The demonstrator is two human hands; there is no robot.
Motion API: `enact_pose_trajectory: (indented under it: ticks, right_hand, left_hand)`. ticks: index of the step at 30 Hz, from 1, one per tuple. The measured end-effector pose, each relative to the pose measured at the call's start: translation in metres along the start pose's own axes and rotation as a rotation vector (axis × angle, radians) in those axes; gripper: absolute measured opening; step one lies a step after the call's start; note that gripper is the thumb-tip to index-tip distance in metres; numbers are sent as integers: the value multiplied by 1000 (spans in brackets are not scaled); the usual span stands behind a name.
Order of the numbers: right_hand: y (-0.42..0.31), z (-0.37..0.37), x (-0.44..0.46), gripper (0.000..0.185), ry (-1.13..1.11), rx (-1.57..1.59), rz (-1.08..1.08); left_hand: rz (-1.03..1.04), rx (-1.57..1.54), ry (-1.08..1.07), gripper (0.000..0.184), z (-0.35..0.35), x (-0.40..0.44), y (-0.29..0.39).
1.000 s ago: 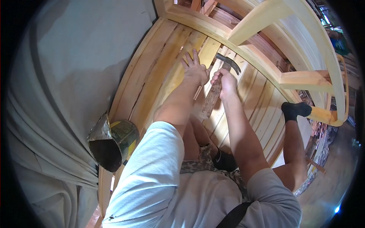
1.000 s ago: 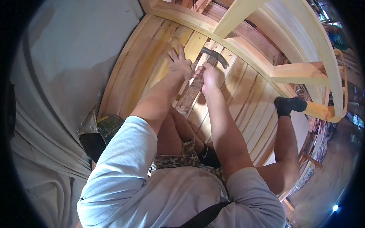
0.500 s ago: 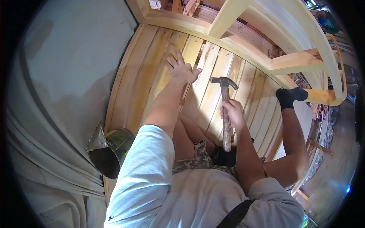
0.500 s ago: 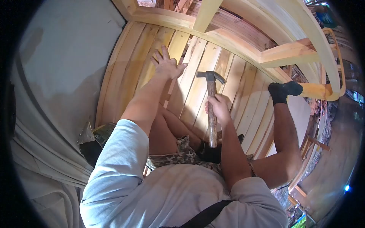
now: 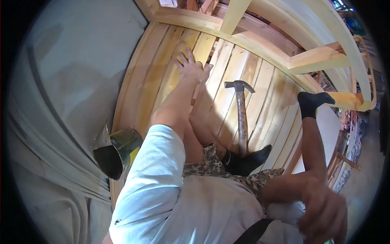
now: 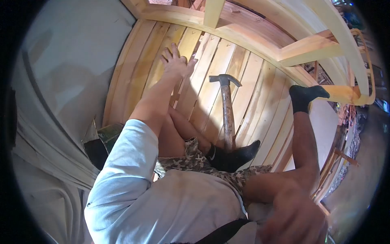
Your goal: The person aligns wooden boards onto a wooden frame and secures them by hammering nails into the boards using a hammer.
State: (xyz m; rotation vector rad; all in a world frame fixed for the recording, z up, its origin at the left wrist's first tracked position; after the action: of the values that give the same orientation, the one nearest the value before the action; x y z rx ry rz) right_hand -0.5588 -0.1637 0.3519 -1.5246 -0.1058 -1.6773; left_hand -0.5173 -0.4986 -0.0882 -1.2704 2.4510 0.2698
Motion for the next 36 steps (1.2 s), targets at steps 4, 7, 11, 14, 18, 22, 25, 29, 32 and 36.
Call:
enact_pose_trajectory:
  ticks: [4, 7, 11, 14, 18, 22, 25, 29, 32, 36]
  right_hand:
    - [-11, 27, -4, 28, -202, 242, -109]
    - [44, -78, -100, 19, 824, -526, 522]
    - [125, -188, -296, 29, 1095, -992, 1230]
    - [151, -185, -369, 34, 942, -1238, 1425]
    - [177, -175, -370, 25, 922, -945, 1638]
    - [207, -166, -347, 12, 1379, 62, 1179]
    - [201, -191, -311, 13, 1786, -230, 975]
    - [224, -242, -315, 21, 1796, -117, 772]
    - [243, -245, -301, 19, 1832, -106, 756]
    - [246, -246, -291, 17, 1741, -119, 884]
  left_hand:
    - [-46, 10, 42, 74, -3, -12, 7]
    - [-83, -66, 119, 68, 9, -12, 15]
    - [-64, -23, 68, 69, 14, -15, 24]
    - [-33, -60, 43, 76, 6, -21, 24]
    - [21, -68, -89, 91, -2, -29, 22]
    - [80, -90, -104, 102, 8, -19, 22]
    - [111, -79, -145, 112, 2, -24, 23]
    - [66, -85, -104, 111, 1, -22, 25]
    - [55, -107, -61, 113, 1, -21, 26]
    - [51, -108, -79, 107, -2, -22, 26]
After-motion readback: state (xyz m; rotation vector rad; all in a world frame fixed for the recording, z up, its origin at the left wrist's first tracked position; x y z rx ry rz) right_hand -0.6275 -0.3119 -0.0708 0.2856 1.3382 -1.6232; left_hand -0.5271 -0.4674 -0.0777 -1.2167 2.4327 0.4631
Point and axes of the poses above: each hand's wrist, its own x-axis towards the middle knuckle, its own z-axis out of the palm, y = z × x, the point moved 10 cm from there along x, towards the middle knuckle, and after that the axes turned 11 degrees about x, right-handed, at the moved point
